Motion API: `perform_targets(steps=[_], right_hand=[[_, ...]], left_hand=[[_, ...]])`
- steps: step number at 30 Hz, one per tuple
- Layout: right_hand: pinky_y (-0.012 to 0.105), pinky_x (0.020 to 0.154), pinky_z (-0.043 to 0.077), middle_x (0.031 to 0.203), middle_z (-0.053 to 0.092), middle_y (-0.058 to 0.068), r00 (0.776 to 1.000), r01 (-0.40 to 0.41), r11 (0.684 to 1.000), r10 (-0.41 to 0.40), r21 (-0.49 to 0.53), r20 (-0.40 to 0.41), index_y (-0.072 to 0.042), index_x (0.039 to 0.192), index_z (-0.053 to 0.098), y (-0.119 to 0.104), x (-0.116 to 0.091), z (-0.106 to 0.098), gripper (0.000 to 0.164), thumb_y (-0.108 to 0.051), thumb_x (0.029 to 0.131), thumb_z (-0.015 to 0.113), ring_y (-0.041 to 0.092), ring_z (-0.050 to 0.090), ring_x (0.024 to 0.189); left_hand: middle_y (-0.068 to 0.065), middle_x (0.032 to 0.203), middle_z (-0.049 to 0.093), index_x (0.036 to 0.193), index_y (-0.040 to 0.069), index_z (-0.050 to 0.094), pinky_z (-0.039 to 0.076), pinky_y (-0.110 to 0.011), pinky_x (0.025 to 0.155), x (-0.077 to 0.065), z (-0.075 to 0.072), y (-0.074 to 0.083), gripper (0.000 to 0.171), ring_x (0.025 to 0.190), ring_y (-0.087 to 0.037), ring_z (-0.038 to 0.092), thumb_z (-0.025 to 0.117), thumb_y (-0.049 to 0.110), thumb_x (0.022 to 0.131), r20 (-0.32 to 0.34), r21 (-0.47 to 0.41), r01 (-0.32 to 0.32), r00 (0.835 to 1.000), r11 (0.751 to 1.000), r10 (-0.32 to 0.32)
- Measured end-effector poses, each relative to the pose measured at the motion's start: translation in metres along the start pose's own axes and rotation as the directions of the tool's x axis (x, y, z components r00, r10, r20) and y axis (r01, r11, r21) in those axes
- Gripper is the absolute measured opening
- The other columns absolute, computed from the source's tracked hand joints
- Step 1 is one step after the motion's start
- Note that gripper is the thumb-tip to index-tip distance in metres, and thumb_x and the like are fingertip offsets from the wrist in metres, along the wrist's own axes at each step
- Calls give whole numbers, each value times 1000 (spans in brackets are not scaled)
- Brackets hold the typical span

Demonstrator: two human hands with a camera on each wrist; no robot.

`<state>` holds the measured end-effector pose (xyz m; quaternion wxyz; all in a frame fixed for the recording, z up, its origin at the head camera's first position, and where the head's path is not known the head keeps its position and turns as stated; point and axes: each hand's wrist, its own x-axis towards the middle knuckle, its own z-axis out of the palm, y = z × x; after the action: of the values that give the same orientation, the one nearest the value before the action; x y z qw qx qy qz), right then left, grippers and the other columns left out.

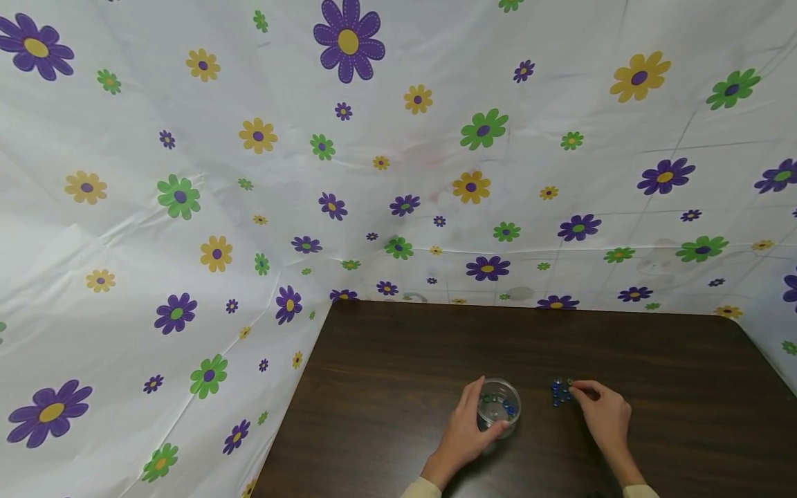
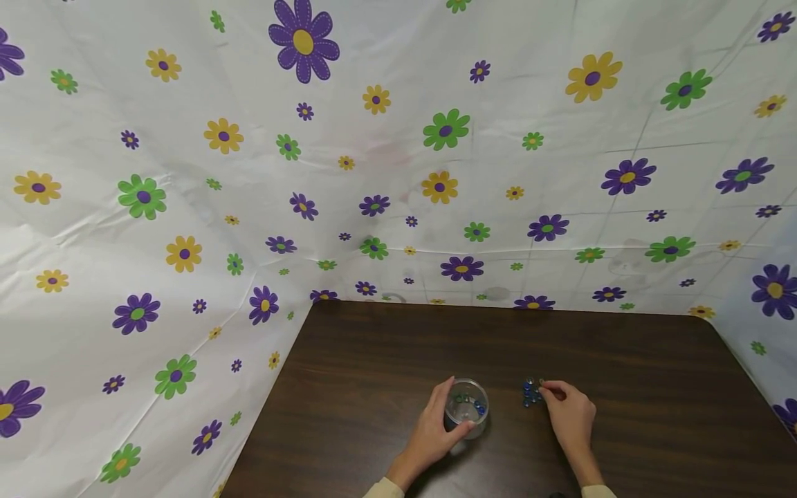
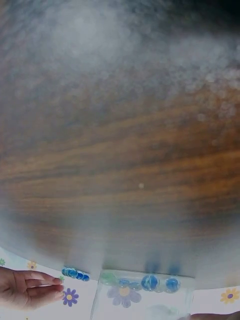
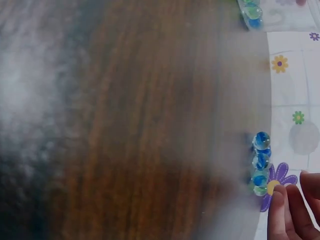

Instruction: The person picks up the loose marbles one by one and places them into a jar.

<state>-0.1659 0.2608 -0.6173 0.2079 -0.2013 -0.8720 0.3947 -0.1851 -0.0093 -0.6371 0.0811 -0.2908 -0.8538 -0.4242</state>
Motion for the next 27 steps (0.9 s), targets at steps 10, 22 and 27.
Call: perform_targets(steps=[10, 22, 27], right_hand=[[19, 63, 34, 82, 75, 16, 999, -25, 999, 26, -20, 32, 3, 92, 78, 7, 0, 2, 9, -5, 88, 81, 7, 57, 60], [24, 68, 35, 81, 75, 16, 999, -7, 1000, 8, -24, 38, 3, 92, 77, 14, 2, 8, 10, -2, 85, 82, 9, 60, 61], [19, 66, 34, 82, 75, 17, 999, 6, 1000, -5, -19, 45, 3, 91, 77, 17, 3, 9, 10, -2, 85, 82, 8, 60, 62]], left_hand=[[-7, 151, 49, 159, 13, 36, 54, -39, 96, 0, 0, -1, 82, 124, -25, 61, 74, 45, 95, 1, 5, 1, 1000, 1000, -1], [-5, 152, 49, 160, 16, 35, 54, -39, 96, 0, 0, 0, 82, 125, -24, 60, 73, 49, 95, 12, 8, 24, 1000, 1000, -24], [-5, 152, 49, 160, 16, 35, 54, -40, 96, -1, 0, 0, 82, 125, -24, 60, 72, 50, 95, 12, 11, 26, 1000, 1000, -26]])
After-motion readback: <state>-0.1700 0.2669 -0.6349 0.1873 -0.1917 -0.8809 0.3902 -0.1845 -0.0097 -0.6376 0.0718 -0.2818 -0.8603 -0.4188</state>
